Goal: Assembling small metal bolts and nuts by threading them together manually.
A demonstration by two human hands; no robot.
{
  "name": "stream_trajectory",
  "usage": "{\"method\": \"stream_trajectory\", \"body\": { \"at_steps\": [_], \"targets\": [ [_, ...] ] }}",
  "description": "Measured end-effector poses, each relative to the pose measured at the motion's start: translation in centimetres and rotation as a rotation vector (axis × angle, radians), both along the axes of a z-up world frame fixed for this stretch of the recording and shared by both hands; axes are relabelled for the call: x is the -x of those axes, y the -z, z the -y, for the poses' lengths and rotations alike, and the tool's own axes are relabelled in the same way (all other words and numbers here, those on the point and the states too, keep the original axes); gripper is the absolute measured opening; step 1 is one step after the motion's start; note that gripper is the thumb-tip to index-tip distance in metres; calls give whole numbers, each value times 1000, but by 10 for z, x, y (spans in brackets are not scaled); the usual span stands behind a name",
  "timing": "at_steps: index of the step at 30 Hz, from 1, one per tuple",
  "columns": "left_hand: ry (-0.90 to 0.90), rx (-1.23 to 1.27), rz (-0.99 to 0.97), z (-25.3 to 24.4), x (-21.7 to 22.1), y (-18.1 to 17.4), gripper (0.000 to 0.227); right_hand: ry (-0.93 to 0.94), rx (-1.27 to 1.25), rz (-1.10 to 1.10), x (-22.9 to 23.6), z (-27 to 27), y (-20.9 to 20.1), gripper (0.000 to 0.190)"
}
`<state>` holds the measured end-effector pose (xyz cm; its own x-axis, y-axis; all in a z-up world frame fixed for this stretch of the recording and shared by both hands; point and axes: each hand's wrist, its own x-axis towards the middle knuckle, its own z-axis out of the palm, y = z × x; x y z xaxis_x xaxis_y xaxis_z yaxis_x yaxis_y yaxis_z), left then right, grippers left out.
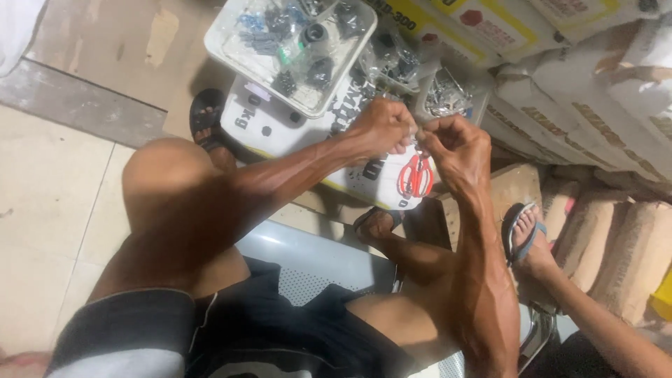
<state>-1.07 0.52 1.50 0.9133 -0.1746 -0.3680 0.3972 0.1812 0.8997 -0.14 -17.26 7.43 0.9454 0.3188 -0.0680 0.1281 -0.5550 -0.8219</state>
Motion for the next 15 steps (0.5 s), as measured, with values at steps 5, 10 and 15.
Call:
{"method": "stream_trajectory", "body": {
  "at_steps": [5,10,15],
  "targets": [
    [-160,-136,179,10,-5,3,18,63,35,161,-11,19,28,7],
    [-268,-271,494,29,-10,34,6,75,104,422,-9,11,49,10],
    [-145,-489,471,25,-10,42,10,18,210,431,-5,9,58,11]
  ]
}}
